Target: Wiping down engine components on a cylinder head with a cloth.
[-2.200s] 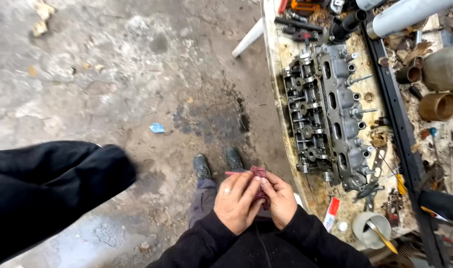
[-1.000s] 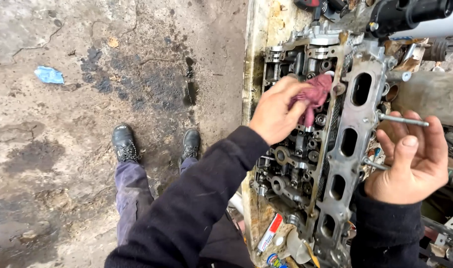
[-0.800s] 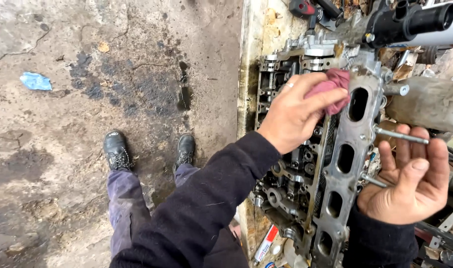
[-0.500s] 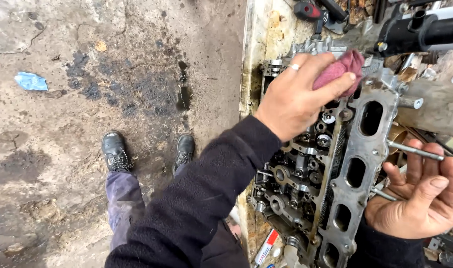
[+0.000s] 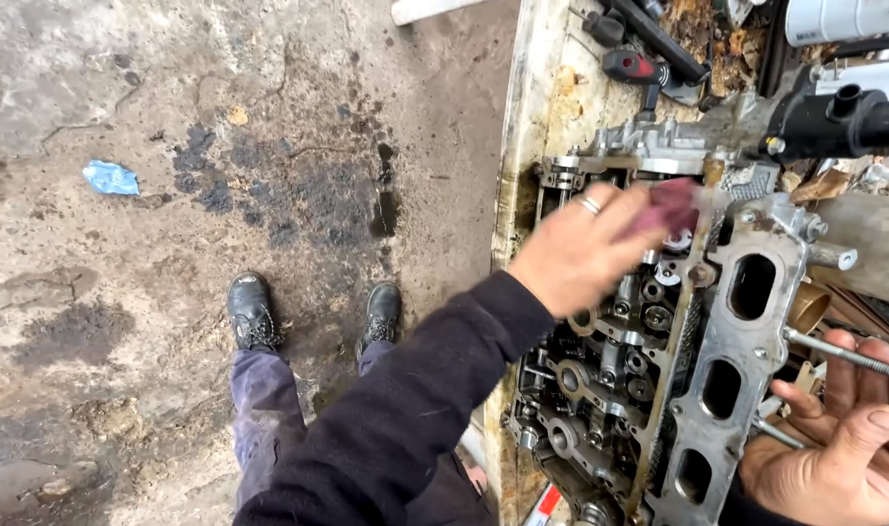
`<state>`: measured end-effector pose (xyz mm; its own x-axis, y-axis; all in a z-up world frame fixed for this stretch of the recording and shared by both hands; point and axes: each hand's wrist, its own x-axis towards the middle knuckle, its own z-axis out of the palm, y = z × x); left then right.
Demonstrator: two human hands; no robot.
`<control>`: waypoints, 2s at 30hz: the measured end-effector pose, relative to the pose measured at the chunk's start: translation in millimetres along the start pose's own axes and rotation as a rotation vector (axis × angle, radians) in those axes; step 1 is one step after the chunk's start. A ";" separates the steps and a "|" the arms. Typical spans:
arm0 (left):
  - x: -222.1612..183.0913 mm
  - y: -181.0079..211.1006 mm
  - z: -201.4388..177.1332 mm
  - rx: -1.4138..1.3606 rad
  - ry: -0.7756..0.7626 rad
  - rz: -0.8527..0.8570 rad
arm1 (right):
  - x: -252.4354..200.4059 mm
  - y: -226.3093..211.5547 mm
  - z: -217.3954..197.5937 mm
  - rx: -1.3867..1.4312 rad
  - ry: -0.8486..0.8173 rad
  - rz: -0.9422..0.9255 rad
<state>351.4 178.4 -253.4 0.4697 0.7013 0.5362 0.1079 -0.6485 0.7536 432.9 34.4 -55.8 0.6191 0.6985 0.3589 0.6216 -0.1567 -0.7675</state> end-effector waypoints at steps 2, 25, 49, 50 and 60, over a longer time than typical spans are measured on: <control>-0.7 2.2 -16.5 -0.052 0.063 -0.081 | -0.8 1.0 -6.4 0.008 -0.007 -0.004; 67.7 8.8 -37.9 -0.470 0.097 -0.525 | -5.4 21.9 -23.0 0.093 0.033 0.062; 103.0 -4.6 -34.7 -0.323 -0.140 -0.664 | -0.5 16.2 -19.6 0.166 -0.008 0.030; 102.2 -7.7 -37.5 -0.377 -0.141 -0.676 | -0.8 17.4 -21.9 0.174 -0.005 0.033; 59.4 -29.5 -82.7 -0.311 0.067 -0.667 | -4.4 19.4 -26.6 0.144 -0.044 0.040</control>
<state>303.6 263.7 -212.3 0.3354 0.9402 -0.0594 0.0944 0.0292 0.9951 455.0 9.7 -58.1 0.6184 0.7240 0.3056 0.5199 -0.0853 -0.8500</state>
